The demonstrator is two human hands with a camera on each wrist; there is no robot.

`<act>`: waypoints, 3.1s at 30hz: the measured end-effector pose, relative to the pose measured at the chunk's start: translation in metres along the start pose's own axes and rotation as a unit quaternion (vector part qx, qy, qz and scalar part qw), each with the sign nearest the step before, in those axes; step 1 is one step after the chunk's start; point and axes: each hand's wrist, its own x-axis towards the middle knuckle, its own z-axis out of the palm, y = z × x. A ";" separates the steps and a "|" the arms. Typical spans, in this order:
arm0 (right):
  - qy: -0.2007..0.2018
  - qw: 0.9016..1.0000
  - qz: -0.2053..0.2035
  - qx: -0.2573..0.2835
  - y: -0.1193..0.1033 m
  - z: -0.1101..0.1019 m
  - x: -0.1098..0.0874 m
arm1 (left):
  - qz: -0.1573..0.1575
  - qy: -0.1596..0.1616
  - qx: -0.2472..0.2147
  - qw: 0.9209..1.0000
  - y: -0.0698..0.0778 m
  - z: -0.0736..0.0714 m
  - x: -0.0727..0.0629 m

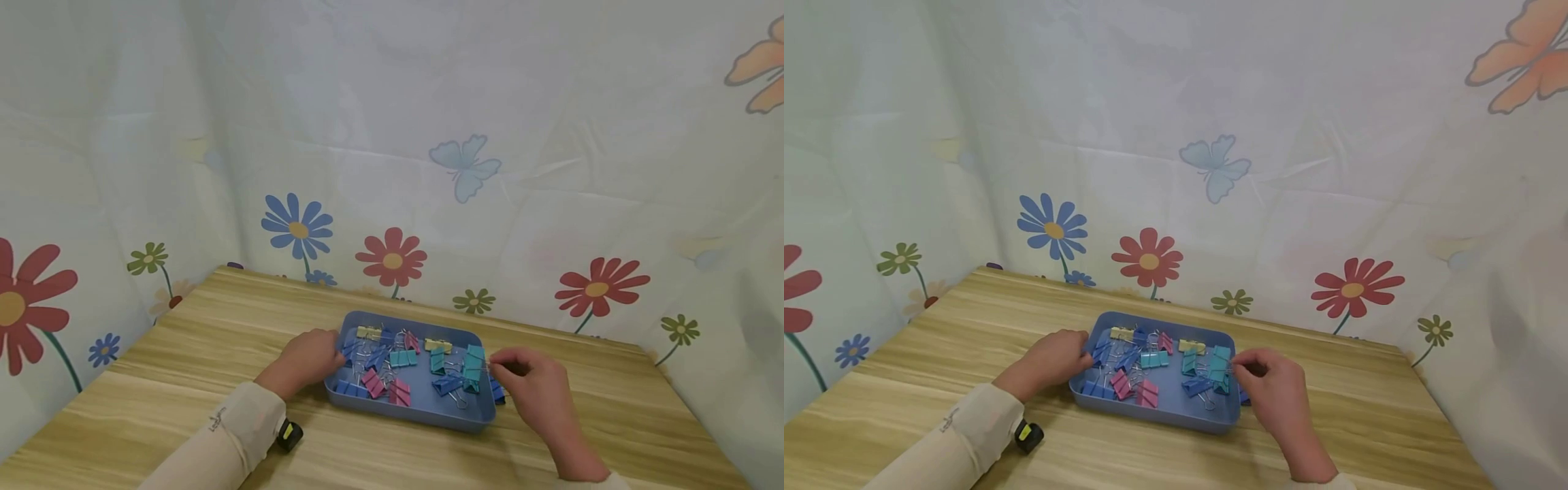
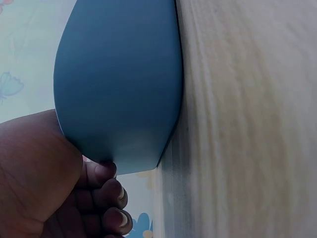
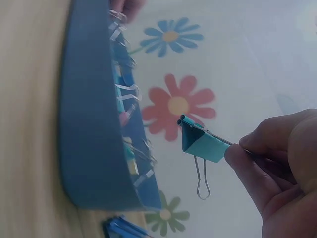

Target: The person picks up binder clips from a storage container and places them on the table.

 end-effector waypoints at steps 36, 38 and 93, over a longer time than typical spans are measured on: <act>0.087 0.979 0.170 0.065 0.090 -0.014 0.028 | 0.000 0.000 -0.003 1.000 0.001 -0.001 0.000; 0.076 0.980 0.173 0.063 0.093 -0.013 0.028 | 0.000 -0.002 -0.004 1.000 0.001 -0.001 0.000; 0.038 0.988 0.143 0.050 0.101 0.019 0.033 | 0.003 0.003 -0.007 1.000 0.001 -0.005 -0.001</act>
